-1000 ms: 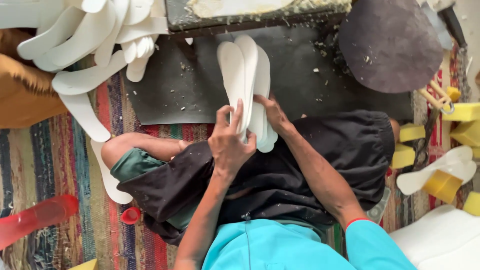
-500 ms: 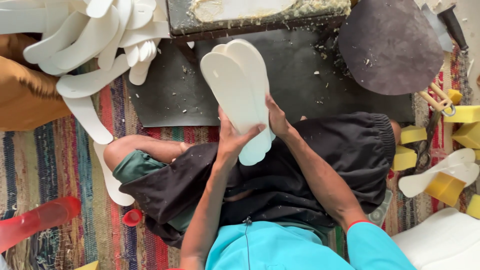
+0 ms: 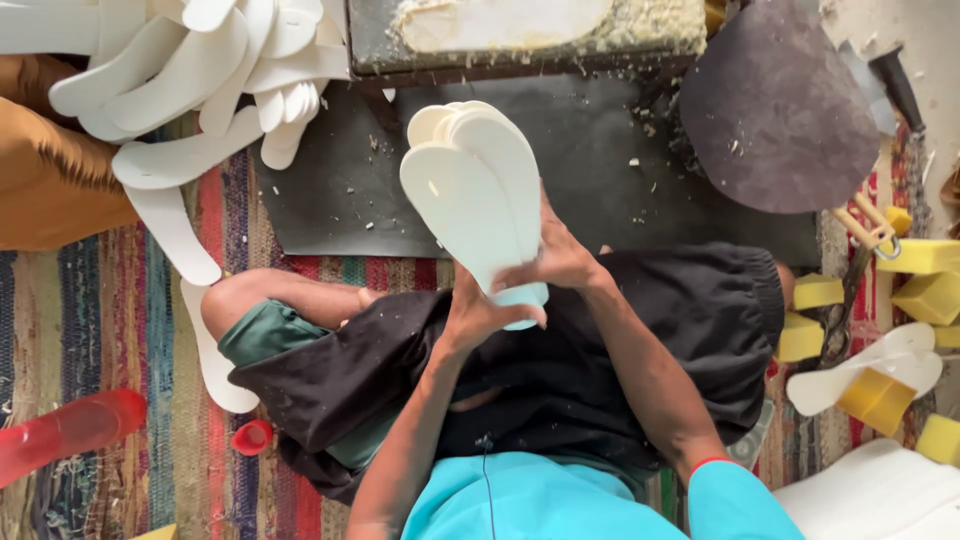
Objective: The person sorts, aligns, and stacks white shoe insoles in a workshop setting.
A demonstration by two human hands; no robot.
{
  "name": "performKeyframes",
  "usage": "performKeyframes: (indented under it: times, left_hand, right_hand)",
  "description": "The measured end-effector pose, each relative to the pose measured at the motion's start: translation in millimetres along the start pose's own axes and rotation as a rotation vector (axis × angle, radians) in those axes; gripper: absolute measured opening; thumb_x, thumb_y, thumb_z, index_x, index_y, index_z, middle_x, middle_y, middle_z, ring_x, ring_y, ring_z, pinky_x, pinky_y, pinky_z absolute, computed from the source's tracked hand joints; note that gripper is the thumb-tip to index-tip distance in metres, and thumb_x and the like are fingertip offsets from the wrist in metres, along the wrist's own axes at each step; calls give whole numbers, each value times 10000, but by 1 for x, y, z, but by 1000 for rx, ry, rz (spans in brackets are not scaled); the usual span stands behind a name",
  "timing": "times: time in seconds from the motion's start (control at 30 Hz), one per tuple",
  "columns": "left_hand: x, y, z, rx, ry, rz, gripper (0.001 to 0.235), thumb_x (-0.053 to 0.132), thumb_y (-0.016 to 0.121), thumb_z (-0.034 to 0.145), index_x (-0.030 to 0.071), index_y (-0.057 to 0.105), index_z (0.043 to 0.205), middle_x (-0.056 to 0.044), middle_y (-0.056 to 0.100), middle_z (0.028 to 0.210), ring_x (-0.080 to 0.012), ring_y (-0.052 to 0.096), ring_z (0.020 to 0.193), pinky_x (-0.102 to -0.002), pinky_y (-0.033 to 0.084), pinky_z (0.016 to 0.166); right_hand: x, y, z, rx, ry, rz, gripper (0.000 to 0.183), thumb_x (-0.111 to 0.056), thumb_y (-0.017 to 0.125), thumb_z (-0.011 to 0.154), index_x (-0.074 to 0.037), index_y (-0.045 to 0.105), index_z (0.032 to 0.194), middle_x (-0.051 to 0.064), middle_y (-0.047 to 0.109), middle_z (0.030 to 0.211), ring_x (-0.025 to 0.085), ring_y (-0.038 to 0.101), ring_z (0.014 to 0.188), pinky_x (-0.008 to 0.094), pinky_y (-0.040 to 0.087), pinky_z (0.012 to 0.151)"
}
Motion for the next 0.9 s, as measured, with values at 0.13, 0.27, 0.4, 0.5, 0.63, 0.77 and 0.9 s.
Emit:
performKeyframes:
  times: [0.13,0.27,0.4,0.5,0.63,0.77,0.9]
  left_hand:
    - [32,-27,13,-6,111,-89,1280,497,989,519,-10,369,1518,-162,370,1519,-341,379,1448,-491,339,1206]
    - [59,-70,33,269,351,357,1183,524,938,624,136,353,1577,-113,286,1635,-280,348,1495,-429,361,1261]
    - [55,-79,72,21,308,742,1404,563,985,546,105,208,1623,-158,217,1679,-388,214,1553,-512,229,1282]
    - [5,-64,103,-384,186,993,1545,490,998,378,81,145,1600,-244,181,1654,-446,146,1541,-557,145,1237]
    - [-18,-59,124,-545,120,1079,1613,448,998,331,79,89,1612,-215,236,1633,-398,140,1556,-579,95,1247]
    - [-19,-56,122,-532,39,1083,1593,468,994,353,81,97,1610,-203,334,1584,-390,232,1501,-607,112,1234]
    - [-16,-59,113,-494,20,1076,1496,438,959,426,119,133,1632,-208,362,1572,-403,313,1454,-592,223,1188]
  right_hand:
    - [-63,-9,3,70,-185,-292,1418,-354,972,588,-34,150,1699,207,182,1734,368,230,1634,521,271,1338]
    - [-61,-25,12,123,-113,-904,1534,-458,1007,556,27,10,1617,189,359,1568,373,345,1441,590,277,1229]
    - [-3,-19,35,-136,39,-1161,1520,-411,981,430,-30,138,1636,155,370,1527,343,327,1445,603,188,1209]
    - [27,-17,41,-121,-31,-1175,1449,-481,983,442,-51,191,1576,181,359,1534,367,316,1445,580,195,1177]
    - [32,-16,34,-140,35,-1278,1468,-507,977,434,-26,191,1577,200,353,1539,382,317,1455,590,184,1193]
    - [19,-28,33,19,111,-1215,1589,-624,985,313,-37,192,1559,212,362,1486,394,306,1416,650,149,1141]
    - [32,-33,27,-38,223,-1191,1557,-660,955,419,-45,165,1612,185,390,1498,351,331,1437,678,152,1186]
Point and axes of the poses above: each hand's wrist, its own z-axis towards the middle knuckle, its own y-axis out of the palm, x = y × z, the point moved 2 cm from there along z, towards the middle knuckle
